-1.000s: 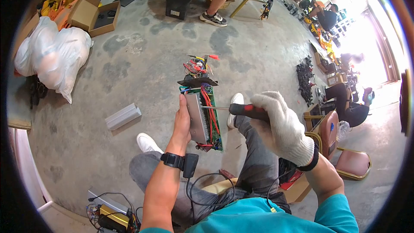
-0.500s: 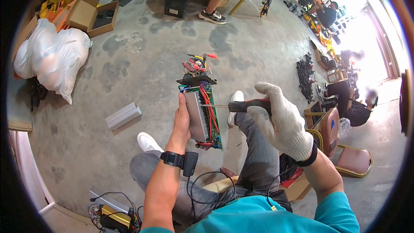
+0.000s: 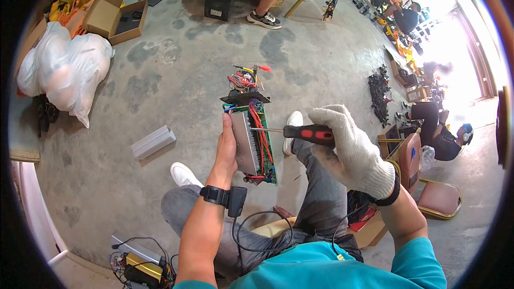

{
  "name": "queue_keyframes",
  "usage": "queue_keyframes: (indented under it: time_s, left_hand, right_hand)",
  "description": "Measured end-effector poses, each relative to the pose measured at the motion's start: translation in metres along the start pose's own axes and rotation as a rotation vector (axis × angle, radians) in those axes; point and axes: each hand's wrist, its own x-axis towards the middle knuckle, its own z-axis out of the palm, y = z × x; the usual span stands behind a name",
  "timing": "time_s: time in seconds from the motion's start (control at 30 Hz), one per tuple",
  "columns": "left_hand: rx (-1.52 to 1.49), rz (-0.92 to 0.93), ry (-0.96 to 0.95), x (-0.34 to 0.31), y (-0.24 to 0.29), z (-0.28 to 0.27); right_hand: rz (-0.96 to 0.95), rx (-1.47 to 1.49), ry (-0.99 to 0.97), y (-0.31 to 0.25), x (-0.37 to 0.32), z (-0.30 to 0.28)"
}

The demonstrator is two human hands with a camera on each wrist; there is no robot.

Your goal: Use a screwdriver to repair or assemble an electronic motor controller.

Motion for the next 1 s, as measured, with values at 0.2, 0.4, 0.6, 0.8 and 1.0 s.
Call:
queue_keyframes:
  time_s: [0.2, 0.4, 0.6, 0.8, 1.0]
  left_hand:
    - [0.018, 0.005, 0.011, 0.0, 0.0, 0.0]
    - [0.018, 0.0, 0.005, 0.001, 0.0, 0.0]
    - [-0.007, 0.003, 0.015, 0.003, -0.002, -0.001]
    - [0.014, 0.0, 0.027, 0.006, -0.004, -0.005]
    - [-0.001, -0.029, 0.032, 0.002, 0.001, 0.0]
  right_hand:
    - [0.311, 0.102, -0.027, -0.013, 0.002, -0.002]
    - [-0.015, 0.021, 0.019, -0.003, 0.0, 0.002]
    - [0.181, 0.015, 0.019, -0.012, -0.001, -0.001]
    - [0.28, 0.105, -0.064, -0.017, 0.003, -0.003]
    - [0.052, 0.007, -0.052, -0.015, 0.005, -0.009]
